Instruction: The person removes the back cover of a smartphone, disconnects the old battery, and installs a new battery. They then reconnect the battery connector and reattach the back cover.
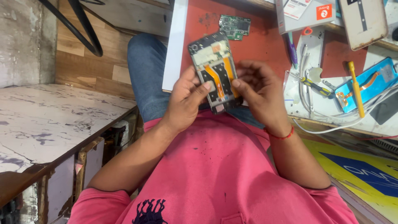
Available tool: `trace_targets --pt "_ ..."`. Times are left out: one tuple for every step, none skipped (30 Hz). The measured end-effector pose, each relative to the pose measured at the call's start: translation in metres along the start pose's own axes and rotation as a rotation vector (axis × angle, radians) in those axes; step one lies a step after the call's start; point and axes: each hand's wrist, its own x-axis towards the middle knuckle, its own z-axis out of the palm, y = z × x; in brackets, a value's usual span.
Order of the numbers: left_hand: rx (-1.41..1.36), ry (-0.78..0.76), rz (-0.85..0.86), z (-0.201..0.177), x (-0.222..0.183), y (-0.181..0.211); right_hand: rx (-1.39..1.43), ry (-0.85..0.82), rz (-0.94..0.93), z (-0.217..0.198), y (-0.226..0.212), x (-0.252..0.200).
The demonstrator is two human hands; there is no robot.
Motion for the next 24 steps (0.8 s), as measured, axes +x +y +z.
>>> trace_targets --pt "0.053 -0.039 -0.001 -0.001 -0.002 0.0 0.033 -0.012 -0.118 0.001 -0.002 0.0" --pt "0.059 -0.069 -0.035 -0.001 -0.004 0.0 0.122 -0.026 -0.076 0.001 -0.004 0.0" --pt "0.061 -0.105 -0.074 0.001 -0.006 -0.001 0.209 -0.031 -0.033 0.0 -0.006 0.001" --pt "0.064 -0.141 -0.113 0.003 -0.007 -0.002 0.296 -0.037 0.009 -0.001 -0.007 0.001" --pt "0.117 -0.163 -0.13 0.005 -0.008 -0.003 0.263 -0.05 0.0 0.0 -0.007 0.001" --pt "0.171 -0.185 -0.147 0.008 -0.008 -0.004 0.23 -0.062 -0.009 0.002 -0.006 0.002" --pt "0.226 -0.204 -0.161 0.011 -0.009 -0.004 0.197 -0.079 -0.019 0.004 -0.005 0.003" --pt "0.2 -0.207 -0.167 0.013 -0.009 -0.004 0.138 -0.057 -0.03 0.006 -0.005 0.003" --pt "0.176 -0.207 -0.171 0.015 -0.008 -0.004 0.078 -0.038 -0.042 0.008 -0.004 0.003" --pt "0.152 -0.206 -0.174 0.015 -0.008 -0.003 0.019 -0.019 -0.055 0.009 -0.003 0.004" --pt "0.181 -0.206 -0.175 0.015 -0.009 -0.001 0.056 -0.029 -0.033 0.01 -0.002 0.003" --pt "0.211 -0.206 -0.176 0.014 -0.01 0.001 0.092 -0.038 -0.01 0.009 -0.001 0.002" --pt "0.241 -0.211 -0.175 0.013 -0.009 0.003 0.128 -0.045 0.009 0.008 -0.001 0.002" --pt "0.257 -0.205 -0.174 0.014 -0.008 0.004 0.11 -0.068 -0.011 0.006 0.0 0.002" --pt "0.272 -0.201 -0.175 0.015 -0.009 0.005 0.092 -0.09 -0.03 0.004 0.0 0.002" --pt "0.287 -0.197 -0.175 0.017 -0.009 0.006 0.074 -0.112 -0.049 0.003 0.0 0.002" --pt "0.296 -0.191 -0.181 0.019 -0.009 0.006 0.061 -0.096 -0.04 0.003 0.001 0.002" --pt "0.306 -0.184 -0.187 0.021 -0.008 0.007 0.048 -0.08 -0.031 0.003 0.0 0.001" --pt "0.315 -0.175 -0.192 0.023 -0.008 0.008 0.036 -0.066 -0.021 0.004 0.0 0.001" --pt "0.345 -0.166 -0.158 0.026 -0.008 0.009 0.038 -0.054 -0.101 0.005 -0.002 0.0" --pt "0.378 -0.155 -0.12 0.029 -0.008 0.011 0.042 -0.047 -0.185 0.006 -0.004 -0.001" --pt "0.411 -0.144 -0.081 0.031 -0.008 0.014 0.046 -0.041 -0.269 0.008 -0.007 -0.003" --pt "0.487 -0.114 -0.097 0.032 -0.009 0.017 -0.226 0.051 -0.37 0.008 -0.012 -0.008" --pt "0.562 -0.085 -0.114 0.033 -0.009 0.02 -0.499 0.145 -0.469 0.005 -0.017 -0.014"
